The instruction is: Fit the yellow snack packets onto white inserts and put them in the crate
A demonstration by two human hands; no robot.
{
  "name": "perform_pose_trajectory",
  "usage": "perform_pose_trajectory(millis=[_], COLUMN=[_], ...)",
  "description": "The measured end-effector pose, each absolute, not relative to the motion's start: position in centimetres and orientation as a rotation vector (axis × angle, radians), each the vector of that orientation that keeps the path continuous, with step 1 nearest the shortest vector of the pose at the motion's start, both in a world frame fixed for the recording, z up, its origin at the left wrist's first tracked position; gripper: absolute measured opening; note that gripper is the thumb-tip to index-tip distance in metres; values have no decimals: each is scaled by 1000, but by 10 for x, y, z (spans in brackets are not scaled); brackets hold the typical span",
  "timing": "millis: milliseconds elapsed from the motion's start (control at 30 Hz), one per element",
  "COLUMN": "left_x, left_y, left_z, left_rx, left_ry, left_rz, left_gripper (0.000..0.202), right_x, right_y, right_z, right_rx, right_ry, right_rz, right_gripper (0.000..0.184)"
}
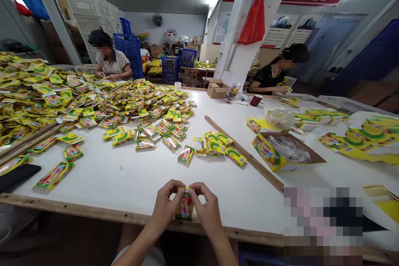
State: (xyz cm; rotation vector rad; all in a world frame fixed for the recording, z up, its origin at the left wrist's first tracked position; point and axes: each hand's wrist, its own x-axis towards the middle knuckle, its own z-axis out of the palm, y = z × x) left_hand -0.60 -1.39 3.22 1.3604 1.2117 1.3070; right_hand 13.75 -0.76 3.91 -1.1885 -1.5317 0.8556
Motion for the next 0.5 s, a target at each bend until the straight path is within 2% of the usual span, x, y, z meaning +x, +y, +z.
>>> perform_pose_trajectory(millis=[333, 500], left_x=[-17, -15], left_y=[-18, -35], left_z=[21, 18], left_rx=[1536, 1518], left_ry=[1144, 1127], left_rz=[1300, 1215], left_gripper=[16, 26], right_x=[140, 147], right_y=[-20, -34], right_z=[21, 22], right_rx=[-1097, -1146], right_ry=[-1458, -1424], right_rz=[1014, 885], right_gripper=[16, 20])
